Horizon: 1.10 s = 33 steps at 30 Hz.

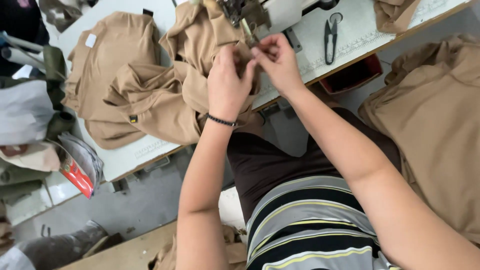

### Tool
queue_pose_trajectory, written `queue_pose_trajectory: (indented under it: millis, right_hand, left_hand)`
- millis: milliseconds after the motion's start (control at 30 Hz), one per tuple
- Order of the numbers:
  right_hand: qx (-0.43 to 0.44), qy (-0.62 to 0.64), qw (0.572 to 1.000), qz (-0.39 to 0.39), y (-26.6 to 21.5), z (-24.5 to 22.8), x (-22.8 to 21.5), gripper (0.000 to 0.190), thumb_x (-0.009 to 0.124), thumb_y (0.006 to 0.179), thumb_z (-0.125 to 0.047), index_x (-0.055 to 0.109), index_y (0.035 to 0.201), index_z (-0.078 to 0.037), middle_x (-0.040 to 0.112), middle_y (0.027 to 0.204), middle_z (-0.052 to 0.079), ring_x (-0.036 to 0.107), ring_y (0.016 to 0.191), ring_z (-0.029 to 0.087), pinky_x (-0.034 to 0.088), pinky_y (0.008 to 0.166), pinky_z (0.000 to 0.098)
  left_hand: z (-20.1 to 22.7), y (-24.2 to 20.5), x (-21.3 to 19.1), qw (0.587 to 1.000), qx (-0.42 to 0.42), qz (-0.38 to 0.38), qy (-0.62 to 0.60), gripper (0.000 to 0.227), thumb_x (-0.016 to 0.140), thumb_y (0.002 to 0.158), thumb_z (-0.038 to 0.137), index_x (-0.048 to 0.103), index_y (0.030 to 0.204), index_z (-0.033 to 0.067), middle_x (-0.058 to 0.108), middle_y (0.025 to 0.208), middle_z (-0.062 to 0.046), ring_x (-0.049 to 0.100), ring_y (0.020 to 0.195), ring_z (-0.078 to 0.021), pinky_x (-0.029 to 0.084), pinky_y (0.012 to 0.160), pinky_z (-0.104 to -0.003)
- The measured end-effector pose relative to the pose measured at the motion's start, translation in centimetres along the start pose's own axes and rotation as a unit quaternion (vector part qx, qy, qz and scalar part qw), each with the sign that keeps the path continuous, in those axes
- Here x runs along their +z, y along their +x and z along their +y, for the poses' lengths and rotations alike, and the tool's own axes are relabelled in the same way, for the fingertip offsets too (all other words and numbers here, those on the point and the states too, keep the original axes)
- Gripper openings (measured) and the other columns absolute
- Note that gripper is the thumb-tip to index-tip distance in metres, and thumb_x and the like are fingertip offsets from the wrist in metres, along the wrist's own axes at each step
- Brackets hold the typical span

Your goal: Inspecting tan fabric garments and trimming loose threads at a sewing workstation

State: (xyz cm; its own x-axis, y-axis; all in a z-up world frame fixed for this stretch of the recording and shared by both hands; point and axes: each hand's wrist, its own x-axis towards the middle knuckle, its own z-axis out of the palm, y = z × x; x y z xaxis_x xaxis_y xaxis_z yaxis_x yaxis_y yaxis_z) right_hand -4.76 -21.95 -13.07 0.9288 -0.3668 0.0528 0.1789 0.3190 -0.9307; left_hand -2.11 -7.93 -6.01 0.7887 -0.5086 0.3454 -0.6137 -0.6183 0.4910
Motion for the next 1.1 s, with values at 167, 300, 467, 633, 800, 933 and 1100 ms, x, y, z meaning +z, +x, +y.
queue_pose_trajectory:
  millis: [167,300,467,633,800,933,1100]
  right_hand:
    - [0.005,0.011,0.999,-0.033,0.7,0.2,0.0,0.033,0.083,0.092,-0.01,0.054,0.107,-0.012,0.069,0.093,0.003,0.068,0.086,0.01,0.059,0.079,0.0215]
    - [0.171,0.182,0.968,0.014,0.2,1.0,0.9,0.013,0.065,0.101,-0.024,0.059,0.102,-0.013,0.056,0.083,-0.001,0.052,0.061,0.011,0.052,0.043,0.0261]
    - [0.012,-0.045,0.998,-0.03,-0.4,2.2,1.2,0.039,0.081,0.084,-0.003,0.054,0.111,-0.012,0.066,0.107,0.003,0.065,0.096,0.015,0.053,0.091,0.0253]
    - [0.029,-0.009,0.999,-0.021,-0.2,0.5,1.4,0.034,0.073,0.09,0.0,0.05,0.113,-0.01,0.066,0.105,0.007,0.068,0.098,0.018,0.057,0.093,0.0285]
    - [0.001,-0.023,1.0,0.002,0.3,-0.5,1.3,0.036,0.075,0.096,-0.022,0.049,0.117,-0.008,0.063,0.091,0.005,0.062,0.076,0.013,0.055,0.069,0.0235]
    - [-0.042,-0.076,0.996,-0.006,-0.7,-1.7,1.8,0.043,0.078,0.091,0.004,0.045,0.116,-0.007,0.075,0.096,0.012,0.073,0.084,0.019,0.062,0.076,0.0259]
    - [-0.043,-0.081,0.996,-0.013,-2.6,-1.5,2.0,0.041,0.078,0.094,-0.004,0.045,0.117,-0.01,0.069,0.097,0.008,0.064,0.08,0.013,0.054,0.07,0.0243]
  left_hand:
    - [1.6,-0.2,-0.9,0.989,-0.072,0.044,-0.124,0.021,0.068,0.095,0.024,0.056,0.104,0.0088,0.073,0.091,-0.006,0.073,0.078,-0.0176,0.06,0.07,-0.03]
    - [1.2,1.1,-0.7,0.995,-0.068,0.047,-0.062,0.041,0.068,0.094,0.043,0.056,0.109,0.0069,0.073,0.091,-0.007,0.074,0.08,-0.0258,0.057,0.069,-0.039]
    - [-1.4,2.1,0.6,0.997,-0.08,-0.011,0.0,0.026,0.066,0.088,0.011,0.058,0.112,0.0075,0.074,0.089,-0.013,0.073,0.081,-0.0344,0.055,0.07,-0.044]
    - [-2.1,2.5,-1.6,0.994,-0.087,-0.054,-0.04,0.024,0.068,0.094,0.018,0.068,0.117,0.0128,0.075,0.086,-0.002,0.071,0.076,-0.0207,0.054,0.072,-0.036]
    - [-2.0,3.2,-3.2,0.99,-0.094,-0.101,-0.033,0.025,0.07,0.095,0.019,0.072,0.12,0.0163,0.077,0.092,0.003,0.071,0.083,-0.014,0.055,0.073,-0.031]
    - [-3.0,5.4,-2.6,0.997,-0.023,-0.064,-0.02,0.019,0.05,0.092,0.005,0.068,0.094,0.0036,0.071,0.089,-0.011,0.065,0.084,-0.025,0.05,0.074,-0.037]
    - [-1.8,6.8,-2.9,0.993,-0.026,-0.085,0.083,0.02,0.057,0.084,0.026,0.068,0.077,0.0105,0.065,0.059,-0.005,0.06,0.052,-0.0264,0.046,0.049,-0.041]
